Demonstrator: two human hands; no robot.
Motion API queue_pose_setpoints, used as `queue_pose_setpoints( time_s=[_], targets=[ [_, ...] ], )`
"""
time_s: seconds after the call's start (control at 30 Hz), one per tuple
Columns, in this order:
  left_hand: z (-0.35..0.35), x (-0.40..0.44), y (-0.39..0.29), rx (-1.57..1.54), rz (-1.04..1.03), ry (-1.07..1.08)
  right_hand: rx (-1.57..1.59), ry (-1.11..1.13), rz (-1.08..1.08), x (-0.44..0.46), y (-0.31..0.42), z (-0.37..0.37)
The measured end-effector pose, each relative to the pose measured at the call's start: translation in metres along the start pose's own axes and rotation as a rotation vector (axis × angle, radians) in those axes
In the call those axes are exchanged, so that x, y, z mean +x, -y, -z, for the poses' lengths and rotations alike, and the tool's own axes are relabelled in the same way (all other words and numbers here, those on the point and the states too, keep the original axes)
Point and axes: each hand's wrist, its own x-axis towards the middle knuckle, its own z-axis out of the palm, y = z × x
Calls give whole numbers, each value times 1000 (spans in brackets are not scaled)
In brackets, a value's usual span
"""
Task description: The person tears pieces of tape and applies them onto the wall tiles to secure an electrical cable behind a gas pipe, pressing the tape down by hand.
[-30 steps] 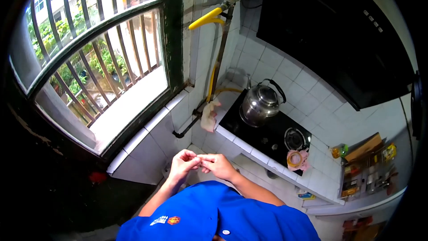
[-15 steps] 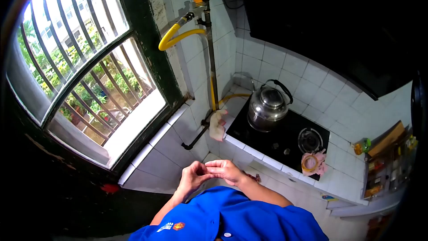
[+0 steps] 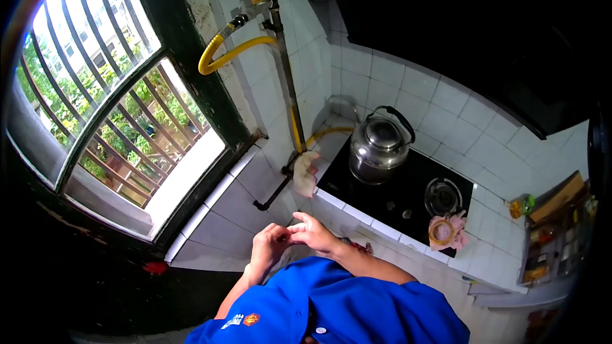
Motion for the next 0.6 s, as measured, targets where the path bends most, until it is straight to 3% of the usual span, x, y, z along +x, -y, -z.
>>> queue_pose_setpoints(
  time_s=[0.2,0.23,0.37,0.43,0.53,0.6],
  targets=[
    [1,7,0,36,-23,-96,-47,-21,-143,2,-3,-8],
    [-1,5,1,-13,126,-60,-36,-26,-156,0,0,-13],
    [7,4,-5,-68,130,-8,-153,9,-189,10,-7,-3],
    [16,4,-7,-175,-6,119,-283,61,-209,13,-10,0],
    [21,1,3,-184,-82,102,-140,86,-174,13,-10,-3],
    [27,-3,5,-162,-42,108,-111,-32,-148,12,-11,-12]
  ],
)
